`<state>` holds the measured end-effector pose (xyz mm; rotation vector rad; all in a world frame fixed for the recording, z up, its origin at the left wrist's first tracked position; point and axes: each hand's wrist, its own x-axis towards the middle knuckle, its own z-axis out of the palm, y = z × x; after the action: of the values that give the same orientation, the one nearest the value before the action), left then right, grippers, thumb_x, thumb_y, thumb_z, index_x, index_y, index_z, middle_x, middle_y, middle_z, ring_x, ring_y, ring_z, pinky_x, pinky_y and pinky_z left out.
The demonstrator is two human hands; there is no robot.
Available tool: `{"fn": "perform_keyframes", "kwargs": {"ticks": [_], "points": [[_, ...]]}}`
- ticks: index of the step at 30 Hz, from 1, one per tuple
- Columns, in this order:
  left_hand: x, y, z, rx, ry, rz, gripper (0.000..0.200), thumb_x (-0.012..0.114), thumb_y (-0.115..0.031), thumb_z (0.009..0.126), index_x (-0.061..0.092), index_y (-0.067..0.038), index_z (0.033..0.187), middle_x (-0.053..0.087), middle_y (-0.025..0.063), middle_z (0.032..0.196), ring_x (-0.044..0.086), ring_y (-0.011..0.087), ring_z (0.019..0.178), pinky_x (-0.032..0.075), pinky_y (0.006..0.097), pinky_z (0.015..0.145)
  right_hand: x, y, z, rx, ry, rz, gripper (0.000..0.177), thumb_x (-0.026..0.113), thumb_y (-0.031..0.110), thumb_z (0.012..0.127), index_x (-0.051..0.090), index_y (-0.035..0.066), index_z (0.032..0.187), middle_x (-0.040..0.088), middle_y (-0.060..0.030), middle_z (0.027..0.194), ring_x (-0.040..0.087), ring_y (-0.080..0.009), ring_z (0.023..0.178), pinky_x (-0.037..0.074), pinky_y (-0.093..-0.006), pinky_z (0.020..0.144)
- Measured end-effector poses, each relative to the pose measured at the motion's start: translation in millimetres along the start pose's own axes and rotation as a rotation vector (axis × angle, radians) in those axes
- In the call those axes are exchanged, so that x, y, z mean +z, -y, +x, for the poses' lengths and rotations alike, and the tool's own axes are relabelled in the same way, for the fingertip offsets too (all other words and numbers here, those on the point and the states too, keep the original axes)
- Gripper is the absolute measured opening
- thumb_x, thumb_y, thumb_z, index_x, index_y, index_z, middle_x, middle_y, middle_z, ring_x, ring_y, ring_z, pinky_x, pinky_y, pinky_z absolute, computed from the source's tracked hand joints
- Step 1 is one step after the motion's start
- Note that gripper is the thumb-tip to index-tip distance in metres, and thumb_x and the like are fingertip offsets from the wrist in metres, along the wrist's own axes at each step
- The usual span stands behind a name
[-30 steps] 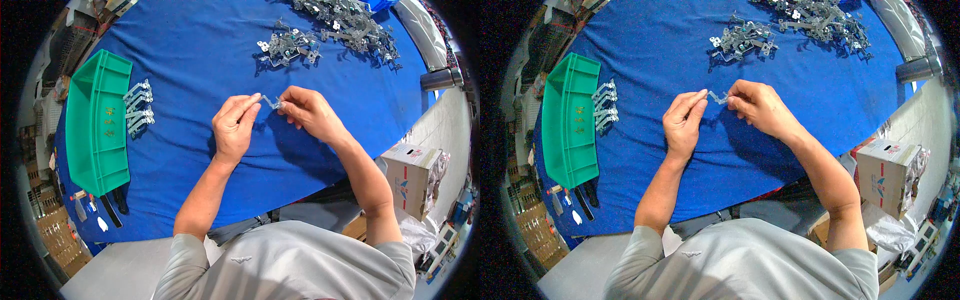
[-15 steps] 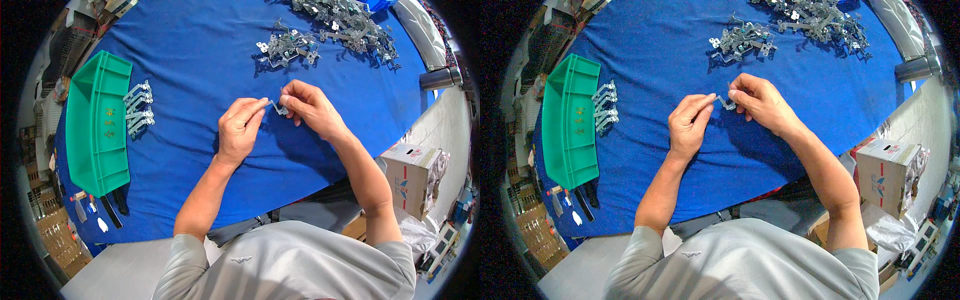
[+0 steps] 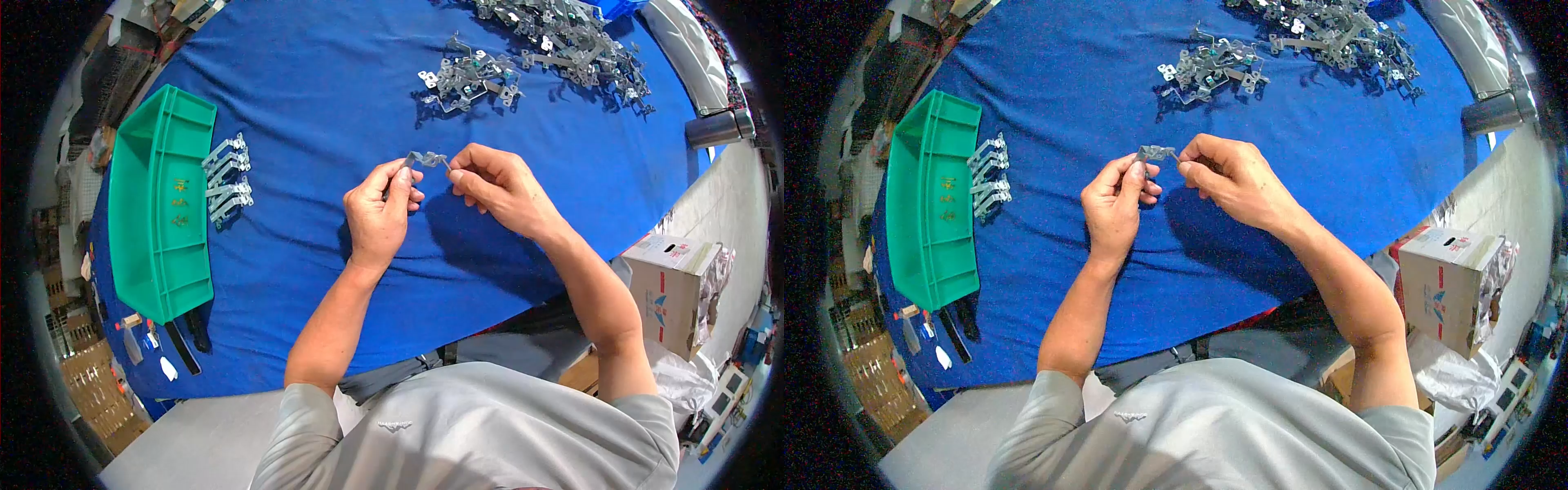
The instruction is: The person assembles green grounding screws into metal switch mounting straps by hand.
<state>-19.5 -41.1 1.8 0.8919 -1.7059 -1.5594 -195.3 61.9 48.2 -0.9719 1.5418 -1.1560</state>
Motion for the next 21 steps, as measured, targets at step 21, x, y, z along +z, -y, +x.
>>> {"fn": "perform_keyframes", "kwargs": {"ticks": [21], "points": [[1.6,-8.6,1.3,0.385,0.045,0.295,0.020,0.074,-0.003,0.089,0.076,-0.001,0.109,0.072,0.0110,0.098,0.068,0.0168,0.082,0.053,0.0274,0.070,-11.2,-10.8,9.8,0.122,0.052,0.265,0.019,0.061,0.017,0.101,0.064,-0.001,0.105,0.065,-0.0044,0.090,0.062,-0.0099,0.077,0.057,-0.0280,0.067]]}}
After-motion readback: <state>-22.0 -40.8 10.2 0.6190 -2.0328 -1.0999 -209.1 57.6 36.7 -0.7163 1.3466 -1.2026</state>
